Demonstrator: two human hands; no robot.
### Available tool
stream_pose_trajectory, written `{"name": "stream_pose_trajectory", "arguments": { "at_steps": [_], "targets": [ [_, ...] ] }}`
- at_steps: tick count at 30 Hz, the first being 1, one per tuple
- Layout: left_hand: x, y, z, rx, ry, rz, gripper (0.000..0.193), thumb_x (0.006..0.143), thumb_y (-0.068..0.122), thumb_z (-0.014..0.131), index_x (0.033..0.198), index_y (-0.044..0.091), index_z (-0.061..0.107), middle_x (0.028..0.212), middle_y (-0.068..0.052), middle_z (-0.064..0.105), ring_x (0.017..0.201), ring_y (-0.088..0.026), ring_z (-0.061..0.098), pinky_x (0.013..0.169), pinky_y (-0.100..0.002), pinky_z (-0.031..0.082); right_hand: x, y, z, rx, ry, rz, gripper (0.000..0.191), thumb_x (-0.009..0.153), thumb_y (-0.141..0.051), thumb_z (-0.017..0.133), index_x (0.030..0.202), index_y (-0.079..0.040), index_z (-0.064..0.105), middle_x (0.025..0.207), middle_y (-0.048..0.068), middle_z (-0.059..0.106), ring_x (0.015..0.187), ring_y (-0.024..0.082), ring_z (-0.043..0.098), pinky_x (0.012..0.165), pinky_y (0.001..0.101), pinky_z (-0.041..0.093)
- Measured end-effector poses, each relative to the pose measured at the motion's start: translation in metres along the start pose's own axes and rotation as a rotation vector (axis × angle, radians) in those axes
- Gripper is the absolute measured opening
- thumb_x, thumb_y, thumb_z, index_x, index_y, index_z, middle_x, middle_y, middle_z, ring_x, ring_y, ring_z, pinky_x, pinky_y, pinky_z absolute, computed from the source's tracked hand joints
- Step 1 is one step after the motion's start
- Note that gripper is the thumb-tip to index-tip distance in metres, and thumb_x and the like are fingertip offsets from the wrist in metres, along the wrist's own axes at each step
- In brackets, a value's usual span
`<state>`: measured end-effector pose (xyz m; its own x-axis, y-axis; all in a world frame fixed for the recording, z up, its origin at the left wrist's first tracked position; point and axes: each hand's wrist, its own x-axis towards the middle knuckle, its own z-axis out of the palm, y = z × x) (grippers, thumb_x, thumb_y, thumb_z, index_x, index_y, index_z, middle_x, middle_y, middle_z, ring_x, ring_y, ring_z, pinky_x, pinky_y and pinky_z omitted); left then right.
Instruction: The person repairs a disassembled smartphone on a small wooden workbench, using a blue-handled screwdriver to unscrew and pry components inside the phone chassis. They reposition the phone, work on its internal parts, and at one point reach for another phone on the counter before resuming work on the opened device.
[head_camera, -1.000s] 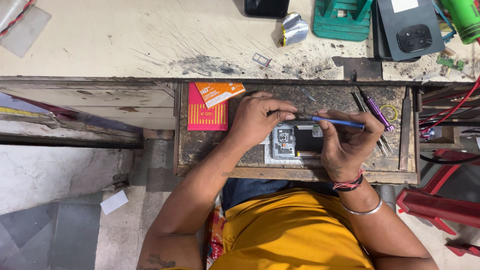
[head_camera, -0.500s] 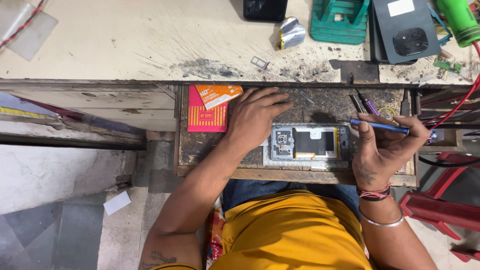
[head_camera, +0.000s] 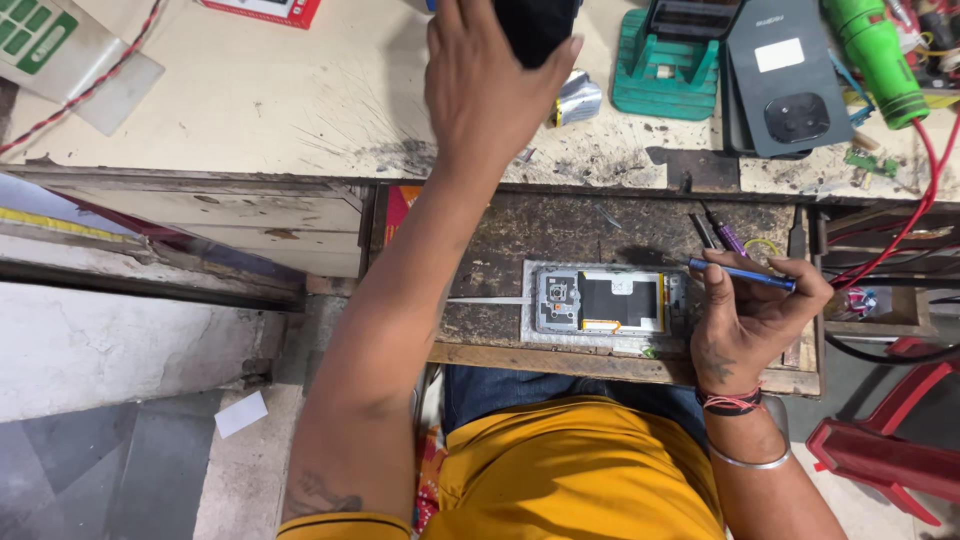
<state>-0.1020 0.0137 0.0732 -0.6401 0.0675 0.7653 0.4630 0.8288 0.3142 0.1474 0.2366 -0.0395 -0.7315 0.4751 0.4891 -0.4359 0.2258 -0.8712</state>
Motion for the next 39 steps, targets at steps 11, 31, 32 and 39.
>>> {"name": "stream_pose_trajectory", "arguments": {
  "at_steps": [11, 31, 32, 39],
  "targets": [
    [0.040, 0.015, 0.038, -0.082, -0.077, -0.232, 0.065, 0.076, 0.047, 0.087, 0.115, 0.004, 0.059, 0.110, -0.018, 0.064, 0.098, -0.035, 0.071, 0.078, -0.048, 0.061, 0.003, -0.005, 0.001, -0.026, 0.013, 0.006, 0.042, 0.114, 0.003, 0.069, 0.133, -0.010, 0.034, 0.116, 0.018, 0.072, 0.105, 0.019, 0.073, 0.098, 0.0283, 0.059],
    [0.007, 0.028, -0.068, -1.022, -0.630, -0.399, 0.106, 0.080, 0.045, 0.088, 0.155, -0.002, 0.031, 0.117, -0.019, 0.071, 0.106, -0.023, 0.074, 0.088, -0.033, 0.062, 0.004, -0.014, 0.005, -0.031, 0.053, -0.037, 0.042, 0.111, 0.005, 0.067, 0.131, -0.009, 0.034, 0.113, 0.017, 0.070, 0.107, 0.020, 0.072, 0.099, 0.0286, 0.058],
    [0.004, 0.047, -0.058, -1.125, -0.694, -0.421, 0.108, 0.077, 0.047, 0.088, 0.155, -0.003, 0.033, 0.118, -0.021, 0.072, 0.106, -0.025, 0.075, 0.088, -0.034, 0.063, 0.004, -0.015, 0.005, -0.040, 0.061, -0.039, 0.042, 0.110, 0.006, 0.067, 0.131, -0.009, 0.034, 0.113, 0.017, 0.070, 0.106, 0.020, 0.073, 0.098, 0.0287, 0.059],
    [0.022, 0.196, 0.042, -1.522, -0.678, -0.338, 0.059, 0.081, 0.024, 0.087, 0.125, -0.009, 0.067, 0.111, -0.018, 0.079, 0.096, -0.020, 0.073, 0.085, -0.035, 0.059, 0.003, -0.015, 0.001, -0.056, 0.074, -0.021, 0.044, 0.109, 0.006, 0.065, 0.134, -0.010, 0.033, 0.115, 0.018, 0.070, 0.107, 0.020, 0.072, 0.098, 0.0283, 0.058]
  ]
}}
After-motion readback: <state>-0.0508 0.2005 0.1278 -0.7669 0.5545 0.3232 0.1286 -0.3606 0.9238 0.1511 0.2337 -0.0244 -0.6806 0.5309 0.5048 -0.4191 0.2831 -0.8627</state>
